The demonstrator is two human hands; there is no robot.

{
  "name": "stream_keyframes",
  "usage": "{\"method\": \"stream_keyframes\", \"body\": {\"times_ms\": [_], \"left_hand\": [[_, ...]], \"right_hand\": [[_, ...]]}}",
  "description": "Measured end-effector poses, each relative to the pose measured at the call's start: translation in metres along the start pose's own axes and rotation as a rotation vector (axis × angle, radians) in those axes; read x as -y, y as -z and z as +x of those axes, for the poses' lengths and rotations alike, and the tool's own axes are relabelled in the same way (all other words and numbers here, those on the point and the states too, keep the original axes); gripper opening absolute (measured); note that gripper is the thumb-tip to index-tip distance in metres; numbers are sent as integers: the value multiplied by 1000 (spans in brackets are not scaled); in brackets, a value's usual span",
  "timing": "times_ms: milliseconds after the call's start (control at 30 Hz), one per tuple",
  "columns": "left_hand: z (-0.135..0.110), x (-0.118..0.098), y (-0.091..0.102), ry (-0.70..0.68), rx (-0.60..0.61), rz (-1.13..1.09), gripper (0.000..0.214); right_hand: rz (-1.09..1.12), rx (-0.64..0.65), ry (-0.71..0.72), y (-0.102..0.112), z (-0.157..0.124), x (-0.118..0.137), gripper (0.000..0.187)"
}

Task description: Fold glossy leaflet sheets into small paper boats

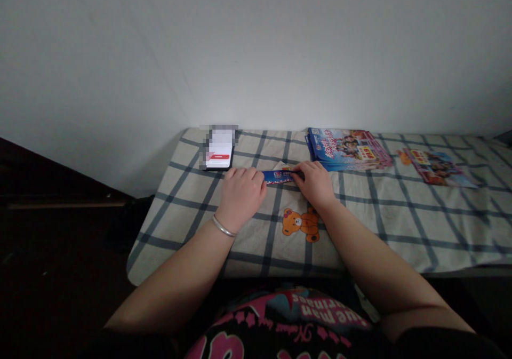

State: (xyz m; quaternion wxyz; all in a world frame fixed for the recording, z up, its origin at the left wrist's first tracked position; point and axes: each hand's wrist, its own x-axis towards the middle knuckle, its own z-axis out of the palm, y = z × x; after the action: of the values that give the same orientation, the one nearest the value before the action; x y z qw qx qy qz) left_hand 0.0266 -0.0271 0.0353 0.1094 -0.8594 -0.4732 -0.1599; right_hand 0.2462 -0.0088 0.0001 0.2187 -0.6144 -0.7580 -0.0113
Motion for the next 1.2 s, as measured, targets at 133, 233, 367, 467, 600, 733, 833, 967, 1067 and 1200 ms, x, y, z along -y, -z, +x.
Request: {"method": "stream_keyframes", "body": {"times_ms": [133, 233, 367, 467, 600, 733, 833, 967, 1067, 1200], "left_hand": [[2, -4, -10, -210, -12, -125, 21], [1, -8, -17, -247, 38, -165, 24], [-1, -13, -20, -194, 67, -155, 25], [0, -16, -18, -188, 80, -139, 26], [1, -17, -16, -190, 94, -112, 28], [2, -19, -17, -187, 100, -96, 27], [2, -20, -17, -180, 96, -92, 27], [2, -21, -16, -180, 97, -91, 27], [2, -21, -17, -178, 99, -99, 27], [2, -21, -20, -180, 82, -123, 27]], "right_hand": [[13, -10, 13, -2, 0, -1, 13], [13, -11, 22, -3, 1, -3, 16], [-4, -43, 80, 3, -2, -1, 20], [-43, -88, 126, 10, -8, 4, 24], [-132, -74, 167, 16, -14, 11, 24], [-173, 93, 246, 17, -15, 12, 25], [-177, 158, 229, 18, -15, 12, 28], [-186, 225, 197, 22, -18, 15, 32], [-200, 265, 169, 25, -18, 18, 33], [-198, 254, 108, 27, -17, 17, 32]]}}
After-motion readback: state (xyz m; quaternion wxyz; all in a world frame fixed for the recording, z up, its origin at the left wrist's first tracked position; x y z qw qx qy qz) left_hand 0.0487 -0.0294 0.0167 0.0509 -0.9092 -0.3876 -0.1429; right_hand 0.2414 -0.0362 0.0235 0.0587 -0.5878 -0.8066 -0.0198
